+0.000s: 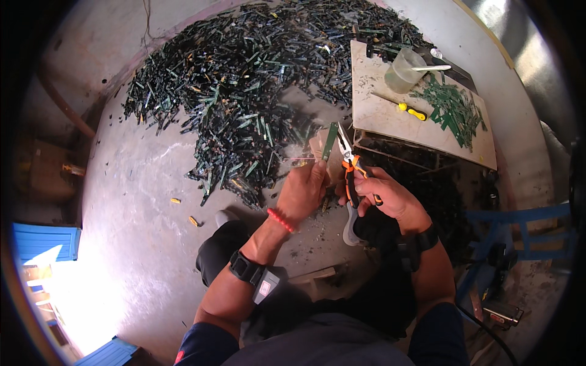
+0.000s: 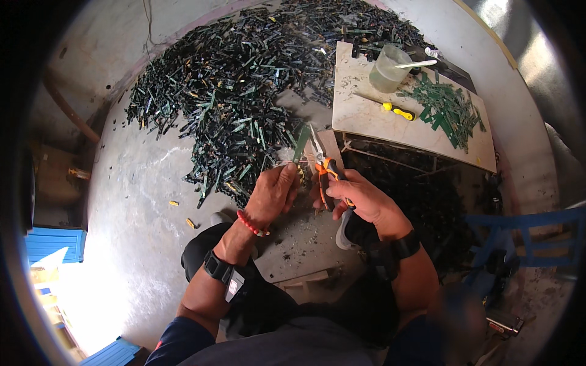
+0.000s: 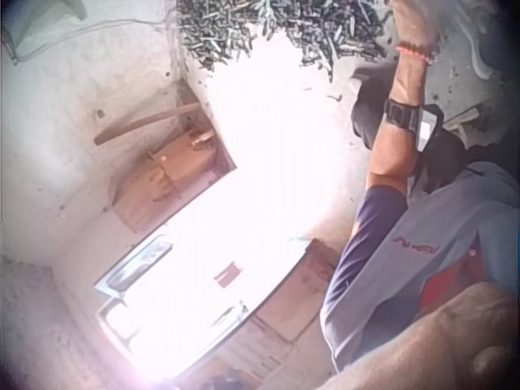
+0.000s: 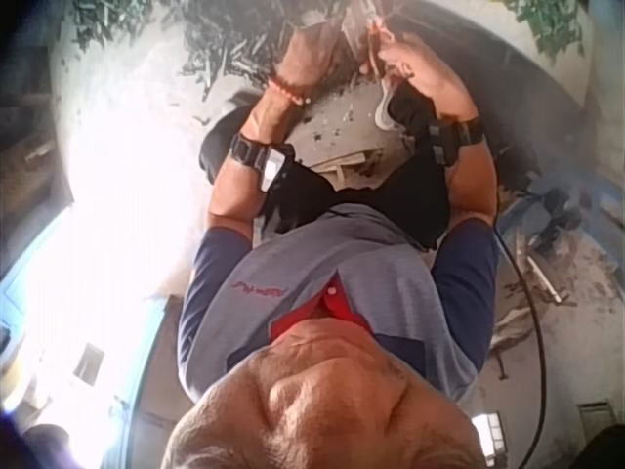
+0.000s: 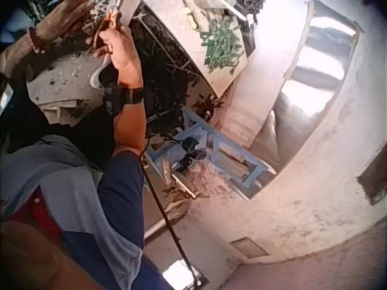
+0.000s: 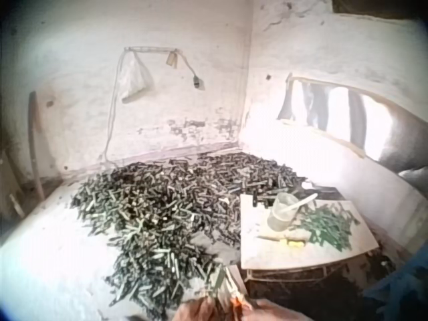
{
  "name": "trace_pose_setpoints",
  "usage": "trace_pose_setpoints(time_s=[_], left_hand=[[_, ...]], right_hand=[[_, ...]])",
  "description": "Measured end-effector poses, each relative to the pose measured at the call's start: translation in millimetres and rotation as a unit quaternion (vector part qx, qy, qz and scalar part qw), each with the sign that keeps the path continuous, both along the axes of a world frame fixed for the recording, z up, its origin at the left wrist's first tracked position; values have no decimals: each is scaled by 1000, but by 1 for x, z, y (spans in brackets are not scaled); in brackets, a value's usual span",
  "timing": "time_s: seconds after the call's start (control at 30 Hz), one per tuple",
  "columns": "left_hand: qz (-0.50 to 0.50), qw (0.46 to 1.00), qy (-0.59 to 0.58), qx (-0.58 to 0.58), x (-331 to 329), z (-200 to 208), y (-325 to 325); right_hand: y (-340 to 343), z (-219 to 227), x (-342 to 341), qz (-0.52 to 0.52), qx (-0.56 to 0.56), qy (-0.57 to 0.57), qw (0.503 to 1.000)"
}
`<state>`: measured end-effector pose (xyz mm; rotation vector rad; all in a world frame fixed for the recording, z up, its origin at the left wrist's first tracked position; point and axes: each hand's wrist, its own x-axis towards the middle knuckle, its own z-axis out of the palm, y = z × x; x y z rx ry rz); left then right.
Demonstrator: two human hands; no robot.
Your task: The person is disassembling electronic components, likely circuit boards, using pliers and a screwdriver. They remove small parts and place them on a nearby surface. The task involves careful handling and separation of components.
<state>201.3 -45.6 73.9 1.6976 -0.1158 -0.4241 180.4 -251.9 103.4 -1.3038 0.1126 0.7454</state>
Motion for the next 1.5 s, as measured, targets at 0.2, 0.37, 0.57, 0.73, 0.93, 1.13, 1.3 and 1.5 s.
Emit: trace_pose_setpoints(time_s=[0.2,0.37,0.57,0.73,0.93,1.13,1.3,1.5], left_hand=[[0,1000,9,4,0,-1,0],[0,1000,13,4,0,0,0],[-1,1000,12,14,-1,0,-1],[-1,1000,-2,14,0,-3,-1],[-16,999,-36,16,-1,-3,-3],[-24,995,-73,62,-4,2,-2],[-24,998,-51,23,-5,2,2],[-15,999,17,-40,-2,-5,3]], right_hand=[[-1,3,1,7,9,-3,1000],[-2,0,1,2,-1,-16,1000],[-2,-2,1,4,-23,-27,999],[-2,-7,-1,1,-60,-48,997],[3,-2,-1,-12,-94,-70,993],[7,3,2,21,-172,-55,983],[11,1,-3,-2,-91,-44,995],[8,-2,1,33,-4,-10,999]])
